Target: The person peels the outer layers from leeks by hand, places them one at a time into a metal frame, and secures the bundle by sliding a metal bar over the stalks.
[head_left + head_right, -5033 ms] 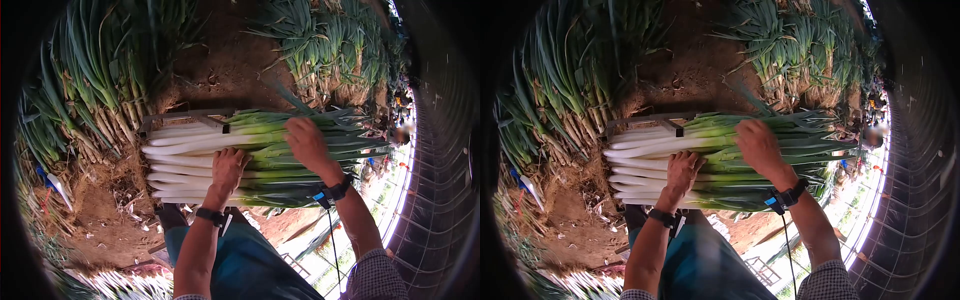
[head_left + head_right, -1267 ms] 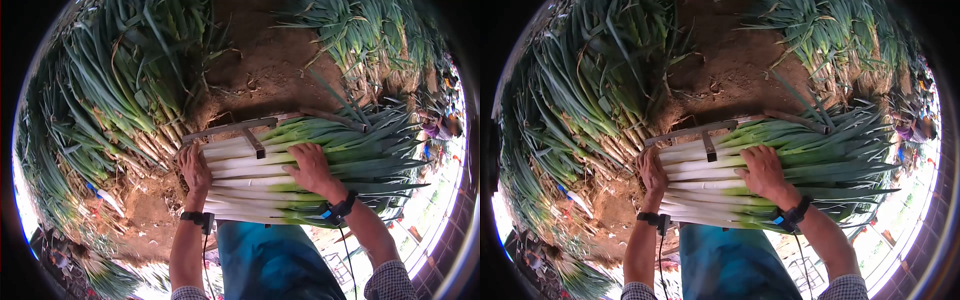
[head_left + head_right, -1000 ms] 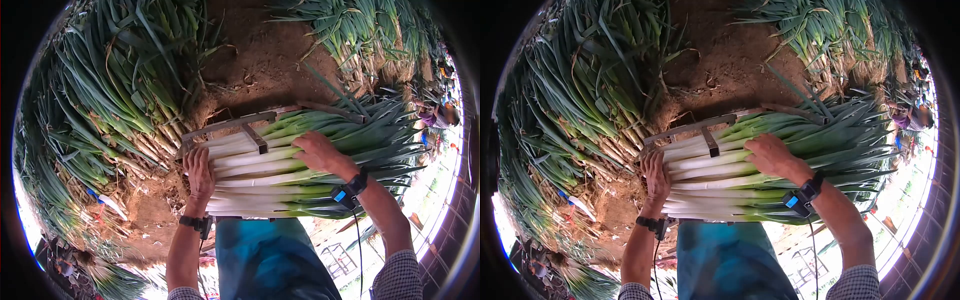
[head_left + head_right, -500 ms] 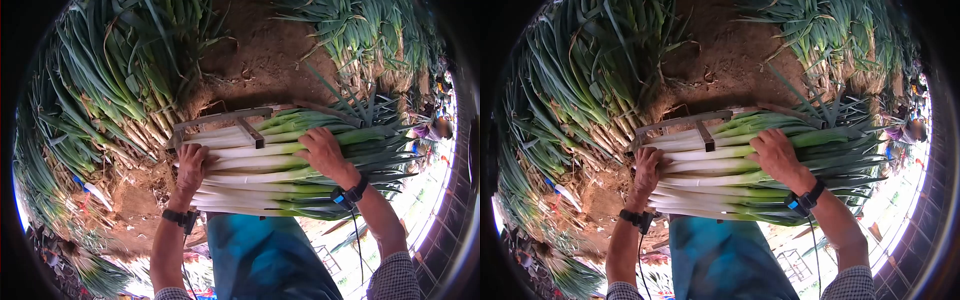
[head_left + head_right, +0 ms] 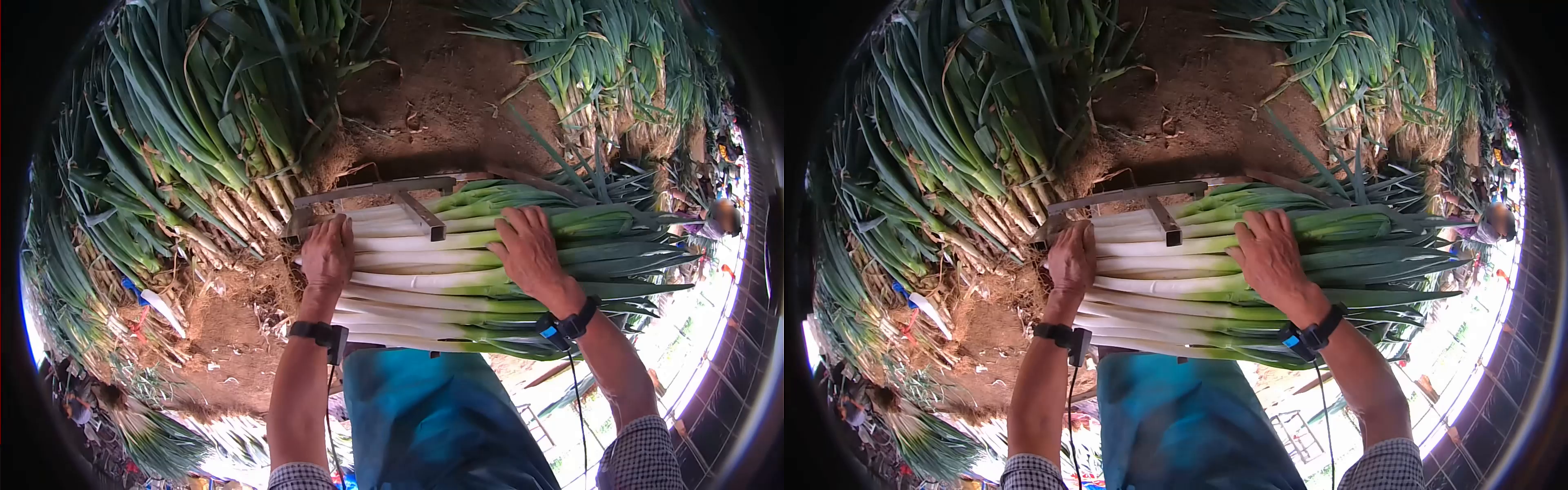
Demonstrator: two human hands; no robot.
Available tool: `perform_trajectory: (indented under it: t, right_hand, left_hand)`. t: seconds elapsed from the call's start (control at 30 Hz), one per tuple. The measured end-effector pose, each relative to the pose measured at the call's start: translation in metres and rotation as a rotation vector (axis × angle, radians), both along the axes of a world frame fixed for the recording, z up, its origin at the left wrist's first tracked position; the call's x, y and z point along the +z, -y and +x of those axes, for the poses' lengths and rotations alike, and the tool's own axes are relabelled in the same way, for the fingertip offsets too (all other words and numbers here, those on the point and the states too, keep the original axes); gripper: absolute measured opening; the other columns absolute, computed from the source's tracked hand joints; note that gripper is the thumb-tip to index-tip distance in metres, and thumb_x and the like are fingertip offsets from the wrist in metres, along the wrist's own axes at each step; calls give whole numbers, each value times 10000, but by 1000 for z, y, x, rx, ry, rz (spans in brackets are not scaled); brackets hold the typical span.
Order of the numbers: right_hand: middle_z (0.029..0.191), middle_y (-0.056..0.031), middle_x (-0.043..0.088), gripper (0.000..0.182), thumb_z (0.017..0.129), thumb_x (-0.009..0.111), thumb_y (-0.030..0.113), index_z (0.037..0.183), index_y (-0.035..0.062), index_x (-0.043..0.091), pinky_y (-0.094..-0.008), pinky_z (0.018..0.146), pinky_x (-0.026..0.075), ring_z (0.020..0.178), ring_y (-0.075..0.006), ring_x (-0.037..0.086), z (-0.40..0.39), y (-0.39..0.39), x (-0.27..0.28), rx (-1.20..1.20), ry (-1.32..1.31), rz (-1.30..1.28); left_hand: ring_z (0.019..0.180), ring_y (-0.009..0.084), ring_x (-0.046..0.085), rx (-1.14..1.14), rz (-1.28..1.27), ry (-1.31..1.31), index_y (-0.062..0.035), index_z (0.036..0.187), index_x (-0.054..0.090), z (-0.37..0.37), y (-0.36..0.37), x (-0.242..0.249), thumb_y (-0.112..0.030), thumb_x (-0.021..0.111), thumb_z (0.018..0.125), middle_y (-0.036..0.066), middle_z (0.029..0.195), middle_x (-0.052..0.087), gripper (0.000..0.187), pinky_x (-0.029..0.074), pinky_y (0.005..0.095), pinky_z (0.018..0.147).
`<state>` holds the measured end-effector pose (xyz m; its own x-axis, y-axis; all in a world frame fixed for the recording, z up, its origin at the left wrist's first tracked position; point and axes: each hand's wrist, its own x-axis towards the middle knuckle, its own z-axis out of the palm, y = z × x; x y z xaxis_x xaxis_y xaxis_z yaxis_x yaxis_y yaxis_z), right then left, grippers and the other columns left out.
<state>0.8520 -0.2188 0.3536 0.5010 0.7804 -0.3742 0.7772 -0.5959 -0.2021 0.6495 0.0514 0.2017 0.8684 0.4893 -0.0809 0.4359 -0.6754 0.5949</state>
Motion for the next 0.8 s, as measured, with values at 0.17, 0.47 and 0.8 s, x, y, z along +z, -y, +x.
perform_trajectory:
  t: [0.17,0.47,0.8]
  right_hand:
    - [1342,-240,513,664,836,745,419,1270,-52,571,-563,1150,295,1291,-411,445,-10,5,30,109,-26,30]
    - [1414,-270,458,899,781,747,567,1347,-81,489,-569,1182,258,1342,-430,400,-2,24,11,156,10,-65]
    - [1344,-262,490,869,770,779,506,1347,-69,479,-563,1157,292,1283,-434,435,-14,33,-10,135,116,-35]
  left_hand:
    - [914,359,669,63,-22,-17,-59,1082,678,-2,6,-2,-216,555,1017,151,950,710,209,535,455,816]
    - [989,370,656,89,-113,-26,-75,1146,654,-1,5,7,-244,557,1023,180,1009,706,231,505,475,897]
    - [1079,350,654,96,121,-102,-29,1194,665,26,31,3,-276,528,1033,182,1062,724,325,440,471,1052]
